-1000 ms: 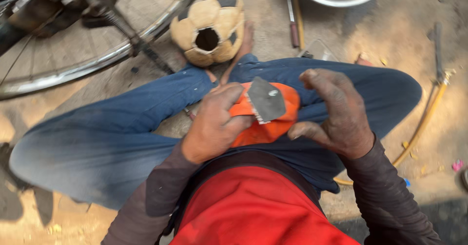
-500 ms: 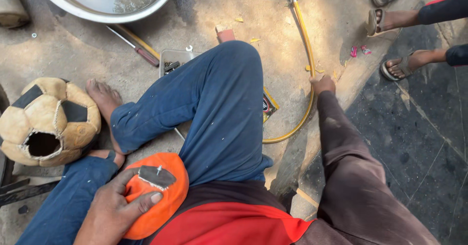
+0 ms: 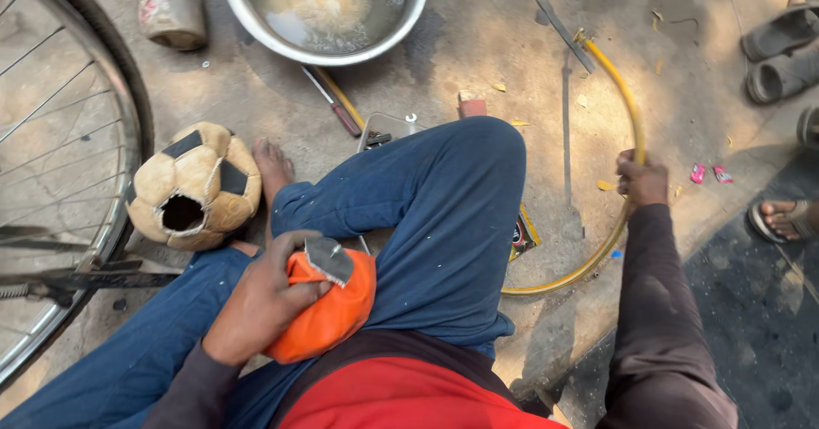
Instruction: The person sits on the floor and uses a blade to cut open a worn soccer ball. They then pull out the orange inner bladder from the torn outer shell and inspect it.
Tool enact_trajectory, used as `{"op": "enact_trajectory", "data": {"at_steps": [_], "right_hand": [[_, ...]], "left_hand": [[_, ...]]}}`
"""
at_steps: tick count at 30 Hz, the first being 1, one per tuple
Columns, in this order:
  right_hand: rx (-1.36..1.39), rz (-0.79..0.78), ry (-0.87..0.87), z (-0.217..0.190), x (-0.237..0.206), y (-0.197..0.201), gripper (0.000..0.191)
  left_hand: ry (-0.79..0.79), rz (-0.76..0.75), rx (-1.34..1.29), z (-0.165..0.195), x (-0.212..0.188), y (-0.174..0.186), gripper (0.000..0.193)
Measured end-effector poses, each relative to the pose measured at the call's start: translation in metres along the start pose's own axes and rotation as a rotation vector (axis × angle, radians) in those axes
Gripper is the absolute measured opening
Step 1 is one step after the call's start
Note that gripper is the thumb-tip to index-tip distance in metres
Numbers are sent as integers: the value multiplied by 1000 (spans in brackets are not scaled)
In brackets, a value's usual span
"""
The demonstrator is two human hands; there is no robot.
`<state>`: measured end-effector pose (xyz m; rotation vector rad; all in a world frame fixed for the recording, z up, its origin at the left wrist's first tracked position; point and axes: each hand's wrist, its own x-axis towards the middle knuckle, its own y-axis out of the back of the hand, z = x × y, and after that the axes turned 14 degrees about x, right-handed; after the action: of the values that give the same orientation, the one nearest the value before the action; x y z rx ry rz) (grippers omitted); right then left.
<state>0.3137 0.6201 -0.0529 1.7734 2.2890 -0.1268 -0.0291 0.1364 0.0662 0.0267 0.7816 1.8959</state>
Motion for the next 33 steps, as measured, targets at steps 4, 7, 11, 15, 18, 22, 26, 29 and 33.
{"op": "enact_trajectory", "data": {"at_steps": [4, 7, 11, 15, 18, 22, 26, 29, 33], "right_hand": [[154, -206, 100, -21, -16, 34, 14], [167, -588, -172, -45, -26, 59, 33], [358, -823, -308, -85, 19, 16, 49], [70, -923, -222, -116, 47, -109, 50], [-256, -1054, -136, -148, 17, -203, 52], [-469, -1294, -96, -187, -64, -304, 55], [-313, -1573, -431, -161, -154, -374, 51], [-89, -1673, -581, -112, -215, -399, 39], [253, -1707, -785, -56, -267, -409, 32]], "left_hand": [[152, -141, 68, -7, 4, -1, 64], [189, -169, 190, -14, -6, -2, 62], [-50, -23, 21, -21, -14, 4, 47], [-200, 191, 35, -24, -24, 10, 54], [-138, 251, 22, -28, -43, 20, 48], [24, 140, 82, -30, -66, 34, 59], [-40, 221, 167, -38, -86, 30, 60], [-20, 348, 114, -54, -103, 27, 62], [-8, 512, -23, -78, -122, 29, 62]]}}
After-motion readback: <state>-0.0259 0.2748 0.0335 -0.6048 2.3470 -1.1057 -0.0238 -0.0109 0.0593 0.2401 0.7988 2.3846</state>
